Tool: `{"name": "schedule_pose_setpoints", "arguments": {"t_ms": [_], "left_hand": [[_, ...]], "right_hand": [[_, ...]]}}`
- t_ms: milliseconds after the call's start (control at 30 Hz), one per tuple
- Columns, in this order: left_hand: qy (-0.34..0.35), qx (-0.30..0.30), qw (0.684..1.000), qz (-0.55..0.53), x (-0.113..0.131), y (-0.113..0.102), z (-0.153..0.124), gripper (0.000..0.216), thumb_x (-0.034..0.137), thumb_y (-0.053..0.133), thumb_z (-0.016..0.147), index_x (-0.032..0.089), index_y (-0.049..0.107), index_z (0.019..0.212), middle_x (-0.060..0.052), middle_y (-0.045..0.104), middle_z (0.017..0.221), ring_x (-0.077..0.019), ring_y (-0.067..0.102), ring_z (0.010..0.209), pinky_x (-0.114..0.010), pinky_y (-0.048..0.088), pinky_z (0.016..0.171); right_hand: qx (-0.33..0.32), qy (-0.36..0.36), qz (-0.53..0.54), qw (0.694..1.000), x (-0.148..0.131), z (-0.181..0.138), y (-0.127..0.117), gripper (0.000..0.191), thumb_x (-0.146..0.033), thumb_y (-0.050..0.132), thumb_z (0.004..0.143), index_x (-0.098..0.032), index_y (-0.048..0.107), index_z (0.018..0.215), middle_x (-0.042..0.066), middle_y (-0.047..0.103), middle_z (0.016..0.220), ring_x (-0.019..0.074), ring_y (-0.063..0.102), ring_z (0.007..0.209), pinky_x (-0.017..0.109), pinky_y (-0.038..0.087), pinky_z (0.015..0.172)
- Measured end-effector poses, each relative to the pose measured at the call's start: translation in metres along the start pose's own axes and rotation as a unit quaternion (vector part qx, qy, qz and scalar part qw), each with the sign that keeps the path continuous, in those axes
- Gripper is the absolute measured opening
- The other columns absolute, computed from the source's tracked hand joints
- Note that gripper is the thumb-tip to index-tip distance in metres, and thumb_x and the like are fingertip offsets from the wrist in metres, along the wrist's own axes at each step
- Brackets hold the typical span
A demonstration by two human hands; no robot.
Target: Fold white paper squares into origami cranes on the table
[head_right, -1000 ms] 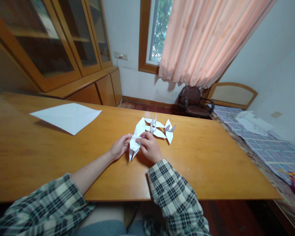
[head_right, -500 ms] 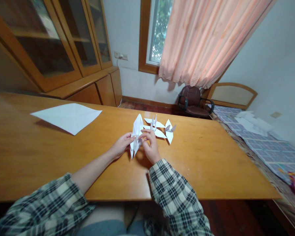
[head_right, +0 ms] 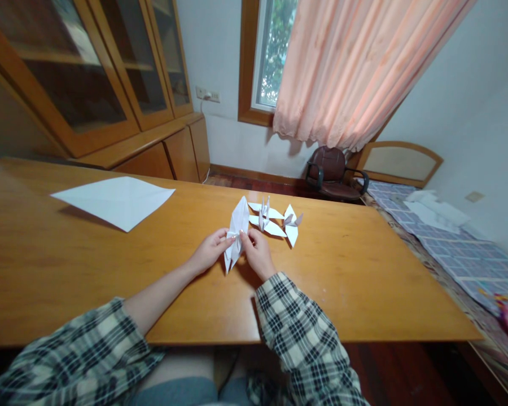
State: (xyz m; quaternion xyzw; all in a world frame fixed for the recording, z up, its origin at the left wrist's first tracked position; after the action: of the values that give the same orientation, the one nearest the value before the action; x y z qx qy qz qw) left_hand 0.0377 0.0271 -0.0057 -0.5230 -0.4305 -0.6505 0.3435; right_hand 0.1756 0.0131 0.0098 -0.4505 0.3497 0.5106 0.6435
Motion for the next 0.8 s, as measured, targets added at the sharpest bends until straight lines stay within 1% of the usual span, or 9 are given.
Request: {"name": "schedule_pose_setpoints", "arguments": {"t_ms": [133, 333, 433, 533, 667, 800], "left_hand": [[-0.009, 0.007, 1.000, 0.004, 0.0004, 0.0000, -0.0010, 0.045, 0.050, 0.071, 0.073, 0.014, 0.058, 0.097, -0.004, 0.069, 0.082, -0.0173, 0.065, 0.073, -0.026, 0.049, 0.067], [-0.020, 0.015, 1.000, -0.005, 0.0012, 0.0021, -0.0022, 0.043, 0.050, 0.069, 0.073, 0.014, 0.059, 0.093, -0.004, 0.068, 0.079, -0.0175, 0.064, 0.073, -0.026, 0.048, 0.067], [-0.023, 0.018, 1.000, -0.008, 0.0012, 0.0044, -0.0030, 0.043, 0.052, 0.068, 0.073, 0.014, 0.058, 0.091, -0.002, 0.067, 0.075, -0.0161, 0.062, 0.069, -0.026, 0.047, 0.066], [-0.019, 0.022, 1.000, 0.000, 0.0005, 0.0061, -0.0035, 0.043, 0.054, 0.067, 0.073, 0.015, 0.058, 0.087, -0.001, 0.065, 0.072, -0.0152, 0.060, 0.067, -0.025, 0.046, 0.064], [-0.019, 0.053, 0.998, 0.017, -0.0039, 0.0033, -0.0035, 0.040, 0.054, 0.062, 0.078, 0.015, 0.060, 0.087, -0.001, 0.063, 0.071, -0.0140, 0.056, 0.063, -0.024, 0.044, 0.060], [0.004, 0.095, 0.993, 0.064, -0.0086, -0.0023, -0.0036, 0.040, 0.054, 0.057, 0.082, 0.015, 0.063, 0.084, -0.003, 0.065, 0.075, -0.0157, 0.057, 0.068, -0.024, 0.044, 0.062]], "right_hand": [[0.016, -0.018, -0.004, 1.000, -0.0001, 0.0007, -0.0018, 0.041, -0.049, 0.050, 0.090, -0.021, 0.041, 0.060, -0.003, 0.039, 0.062, 0.0136, 0.039, 0.059, 0.028, 0.032, 0.058], [0.011, 0.001, 0.024, 1.000, -0.0007, 0.0015, -0.0013, 0.043, -0.055, 0.054, 0.086, -0.021, 0.043, 0.061, -0.004, 0.040, 0.059, 0.0129, 0.038, 0.057, 0.027, 0.032, 0.055], [-0.010, 0.027, 0.054, 0.998, 0.0003, 0.0008, 0.0016, 0.041, -0.055, 0.053, 0.086, -0.021, 0.047, 0.065, -0.004, 0.040, 0.060, 0.0122, 0.038, 0.056, 0.026, 0.032, 0.053], [-0.029, 0.045, 0.073, 0.996, 0.0035, -0.0003, 0.0048, 0.038, -0.056, 0.050, 0.088, -0.020, 0.056, 0.076, -0.003, 0.045, 0.063, 0.0128, 0.040, 0.057, 0.026, 0.034, 0.054], [-0.033, 0.026, 0.060, 0.997, 0.0069, -0.0006, 0.0067, 0.036, -0.053, 0.050, 0.088, -0.019, 0.059, 0.083, -0.001, 0.052, 0.070, 0.0140, 0.045, 0.062, 0.026, 0.037, 0.057], [-0.033, 0.001, 0.029, 0.999, 0.0068, -0.0010, 0.0067, 0.033, -0.049, 0.050, 0.090, -0.019, 0.060, 0.082, 0.001, 0.055, 0.075, 0.0156, 0.048, 0.068, 0.027, 0.040, 0.063]]}}
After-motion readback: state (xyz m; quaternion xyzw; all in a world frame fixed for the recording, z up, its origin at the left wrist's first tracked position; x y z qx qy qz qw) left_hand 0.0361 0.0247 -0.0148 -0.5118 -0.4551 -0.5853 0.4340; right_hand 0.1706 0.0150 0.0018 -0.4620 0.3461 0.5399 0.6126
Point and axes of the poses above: each hand's wrist, its own z-axis towards the middle knuckle, its own y-axis out of the palm, x = y × z, the point moved 4 cm from there along z, towards the middle knuckle
